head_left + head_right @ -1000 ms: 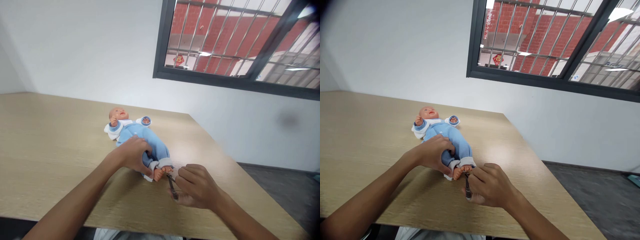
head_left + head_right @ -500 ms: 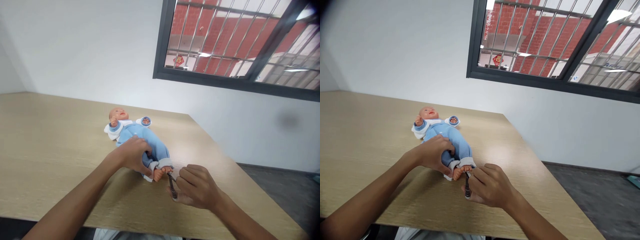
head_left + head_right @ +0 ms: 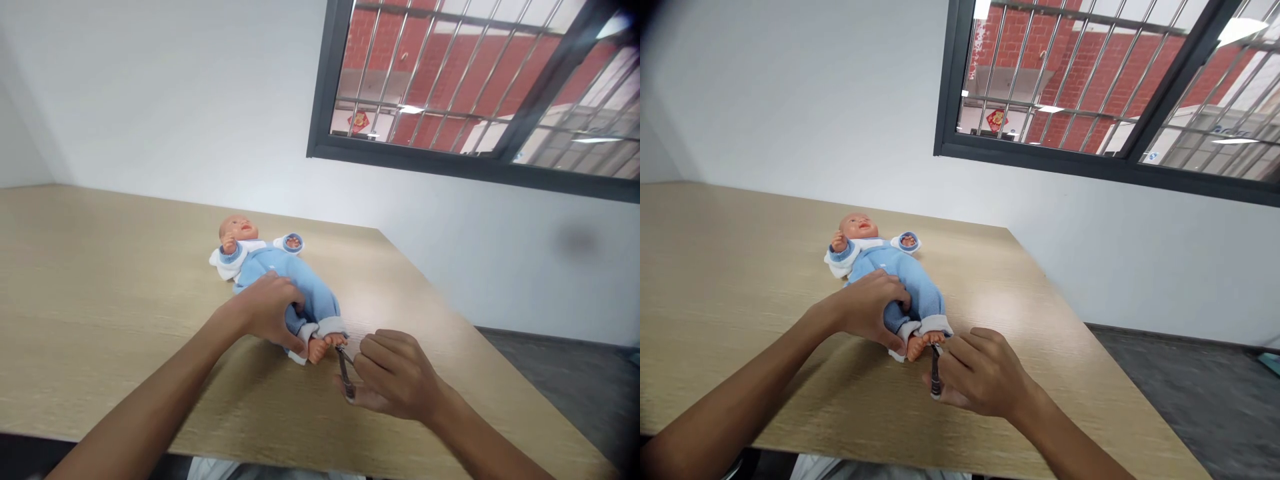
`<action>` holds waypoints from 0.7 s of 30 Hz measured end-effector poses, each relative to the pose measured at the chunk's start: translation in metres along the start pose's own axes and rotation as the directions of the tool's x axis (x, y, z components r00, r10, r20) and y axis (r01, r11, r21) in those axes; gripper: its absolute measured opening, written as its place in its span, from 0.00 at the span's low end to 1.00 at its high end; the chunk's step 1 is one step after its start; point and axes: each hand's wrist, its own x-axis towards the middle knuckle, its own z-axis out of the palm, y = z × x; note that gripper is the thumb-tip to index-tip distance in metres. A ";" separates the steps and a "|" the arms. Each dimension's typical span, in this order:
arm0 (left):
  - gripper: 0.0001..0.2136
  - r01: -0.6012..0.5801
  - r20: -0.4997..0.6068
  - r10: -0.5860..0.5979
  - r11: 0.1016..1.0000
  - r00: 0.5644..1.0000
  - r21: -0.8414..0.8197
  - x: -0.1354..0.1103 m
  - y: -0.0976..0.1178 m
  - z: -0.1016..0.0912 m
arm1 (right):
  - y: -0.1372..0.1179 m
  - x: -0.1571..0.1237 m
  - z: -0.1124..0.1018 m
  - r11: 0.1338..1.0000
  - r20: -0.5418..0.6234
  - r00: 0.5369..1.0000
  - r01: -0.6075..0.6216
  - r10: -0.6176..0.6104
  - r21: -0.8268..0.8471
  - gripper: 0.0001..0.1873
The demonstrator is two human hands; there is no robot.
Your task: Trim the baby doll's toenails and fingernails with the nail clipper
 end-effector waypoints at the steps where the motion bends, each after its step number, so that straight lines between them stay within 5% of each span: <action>1: 0.23 0.001 -0.001 -0.001 1.000 1.000 0.004 0.000 0.000 0.000 | 0.000 0.000 0.000 1.000 -0.003 1.000 0.002 -0.003 -0.004 0.18; 21: 0.23 -0.001 -0.001 0.001 1.000 1.000 -0.018 -0.001 0.000 0.000 | -0.001 0.000 0.001 1.000 0.018 1.000 -0.009 0.009 0.008 0.17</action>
